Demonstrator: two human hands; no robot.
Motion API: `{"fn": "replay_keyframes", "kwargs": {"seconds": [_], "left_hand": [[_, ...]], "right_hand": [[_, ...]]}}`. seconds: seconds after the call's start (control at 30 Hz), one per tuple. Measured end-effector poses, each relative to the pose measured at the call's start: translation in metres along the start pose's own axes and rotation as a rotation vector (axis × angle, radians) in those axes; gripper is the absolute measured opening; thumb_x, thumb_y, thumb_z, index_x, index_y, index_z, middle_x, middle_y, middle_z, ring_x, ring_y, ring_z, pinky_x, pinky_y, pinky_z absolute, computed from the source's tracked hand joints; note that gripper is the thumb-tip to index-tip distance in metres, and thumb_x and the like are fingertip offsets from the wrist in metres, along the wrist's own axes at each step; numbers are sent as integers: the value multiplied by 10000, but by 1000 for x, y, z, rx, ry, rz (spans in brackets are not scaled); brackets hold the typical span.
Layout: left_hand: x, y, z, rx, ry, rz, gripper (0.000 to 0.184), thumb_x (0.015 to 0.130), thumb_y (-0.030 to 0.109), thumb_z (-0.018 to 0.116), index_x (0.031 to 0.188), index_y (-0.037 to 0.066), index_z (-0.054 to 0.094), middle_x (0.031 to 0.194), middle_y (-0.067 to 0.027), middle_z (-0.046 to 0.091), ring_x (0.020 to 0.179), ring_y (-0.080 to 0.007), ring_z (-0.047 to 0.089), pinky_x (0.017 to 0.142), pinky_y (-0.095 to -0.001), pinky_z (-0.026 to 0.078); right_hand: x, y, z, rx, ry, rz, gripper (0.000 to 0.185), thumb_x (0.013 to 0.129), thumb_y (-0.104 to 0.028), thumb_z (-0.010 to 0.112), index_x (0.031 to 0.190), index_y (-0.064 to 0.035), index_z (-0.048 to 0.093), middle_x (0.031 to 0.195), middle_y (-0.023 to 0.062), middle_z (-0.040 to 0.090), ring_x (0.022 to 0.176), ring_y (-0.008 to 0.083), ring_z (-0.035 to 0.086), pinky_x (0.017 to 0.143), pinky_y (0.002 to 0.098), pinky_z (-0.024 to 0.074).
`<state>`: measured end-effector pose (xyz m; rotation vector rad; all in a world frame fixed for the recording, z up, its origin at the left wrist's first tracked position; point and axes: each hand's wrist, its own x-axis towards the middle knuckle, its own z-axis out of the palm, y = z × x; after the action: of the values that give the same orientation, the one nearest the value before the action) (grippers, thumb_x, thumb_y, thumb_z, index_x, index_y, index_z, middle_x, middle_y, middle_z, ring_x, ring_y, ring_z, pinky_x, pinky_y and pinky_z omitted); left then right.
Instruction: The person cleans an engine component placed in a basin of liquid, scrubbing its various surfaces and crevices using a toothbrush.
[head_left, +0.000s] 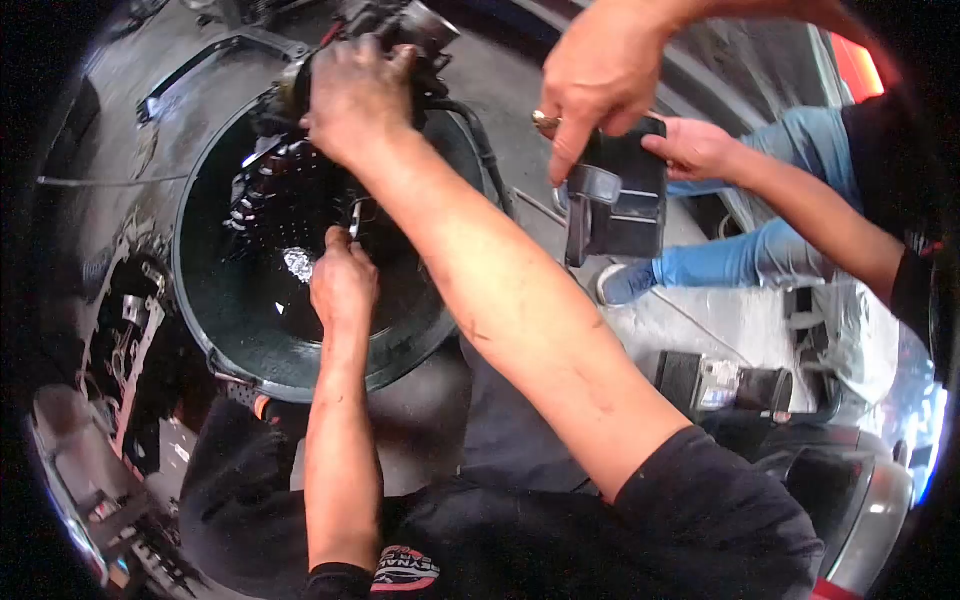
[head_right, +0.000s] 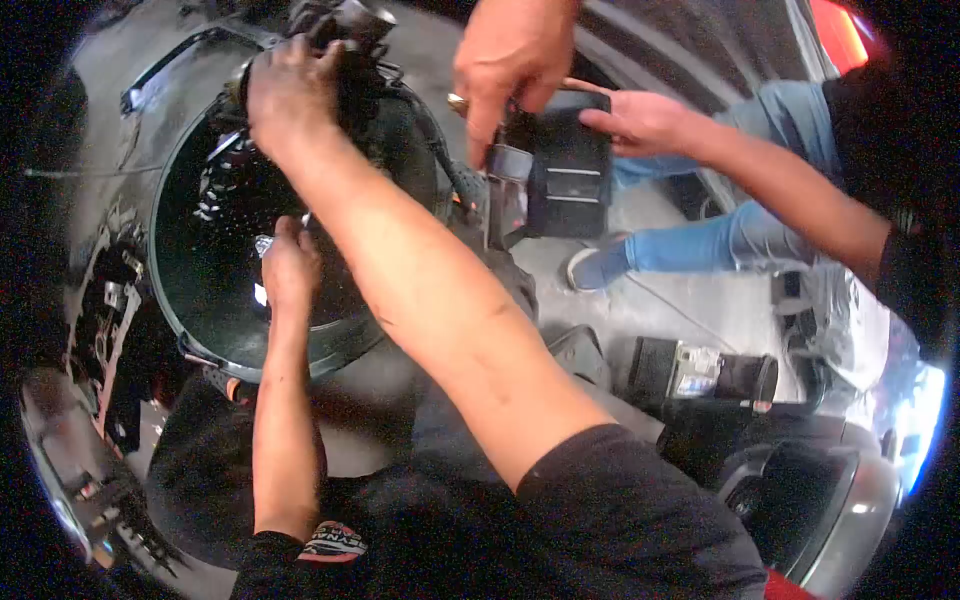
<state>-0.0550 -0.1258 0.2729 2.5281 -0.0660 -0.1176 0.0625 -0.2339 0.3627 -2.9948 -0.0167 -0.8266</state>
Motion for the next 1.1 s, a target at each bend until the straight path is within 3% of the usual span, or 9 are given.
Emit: {"fn": "replay_keyframes", "kwargs": {"seconds": [0.13,0.27,0.4,0.5,0.63,0.77,0.9,0.93,1.1], "left_hand": [[13,-15,39,264,39,168,214,915,163,517,1113,82,524,849,-220,687,751,-399,691,660,-498,552],[21,-5,38,425,-130,120,266,912,147,508,1173,101,518,864,-180,701,799,-370,704,687,-469,571],[5,17,-7,411,-270,30,379,980,335,415,1264,90,475,926,-212,704,879,-423,686,753,-511,533],[4,-2,6,365,-31,184,264,933,139,474,1193,111,505,887,-204,696,794,-383,694,669,-487,554],[24,-4,27,123,-4,40,250,931,186,509,1120,23,499,893,-237,685,805,-436,669,694,-522,525],[47,-27,60,-111,-71,-142,357,910,269,559,1020,-68,597,954,-298,669,945,-454,641,819,-506,495],[45,-43,55,-128,-146,30,365,898,291,578,997,-57,628,977,-319,645,963,-466,622,829,-490,487],[40,-47,52,-169,-45,145,319,909,265,566,985,-38,632,923,-315,644,922,-471,627,799,-516,486],[7,-28,39,-18,112,102,323,935,294,533,1019,-10,603,903,-293,661,859,-472,641,749,-546,483]], "right_hand": [[8,-1,-8,25,-39,41,575,735,-367,786,1173,-45,602,1218,108,597,1227,282,481,1026,654,297],[7,0,-5,7,-3,55,587,737,-379,782,1188,-51,599,1213,95,601,1220,271,487,1036,644,293],[10,3,-6,14,-35,59,598,752,-377,770,1209,-36,589,1217,100,597,1225,277,482,1040,640,301],[11,3,-5,9,-73,69,593,759,-373,762,1212,-33,585,1229,105,588,1234,277,473,1040,641,302],[11,2,-6,80,-83,92,538,770,-304,733,1209,-28,586,1249,110,578,1260,284,455,1055,646,283],[12,0,-2,99,-36,106,518,763,-267,723,1204,-29,593,1242,110,586,1250,287,466,1056,652,276],[11,1,-9,94,-31,91,481,753,-245,715,1173,-32,615,1204,108,611,1229,281,487,1037,651,292],[10,2,-8,97,-24,86,472,754,-242,712,1167,-33,619,1200,108,614,1227,280,488,1035,650,294],[10,-1,-3,58,8,95,421,779,-223,675,1150,-32,625,1198,112,620,1230,279,493,1025,659,304]]}}
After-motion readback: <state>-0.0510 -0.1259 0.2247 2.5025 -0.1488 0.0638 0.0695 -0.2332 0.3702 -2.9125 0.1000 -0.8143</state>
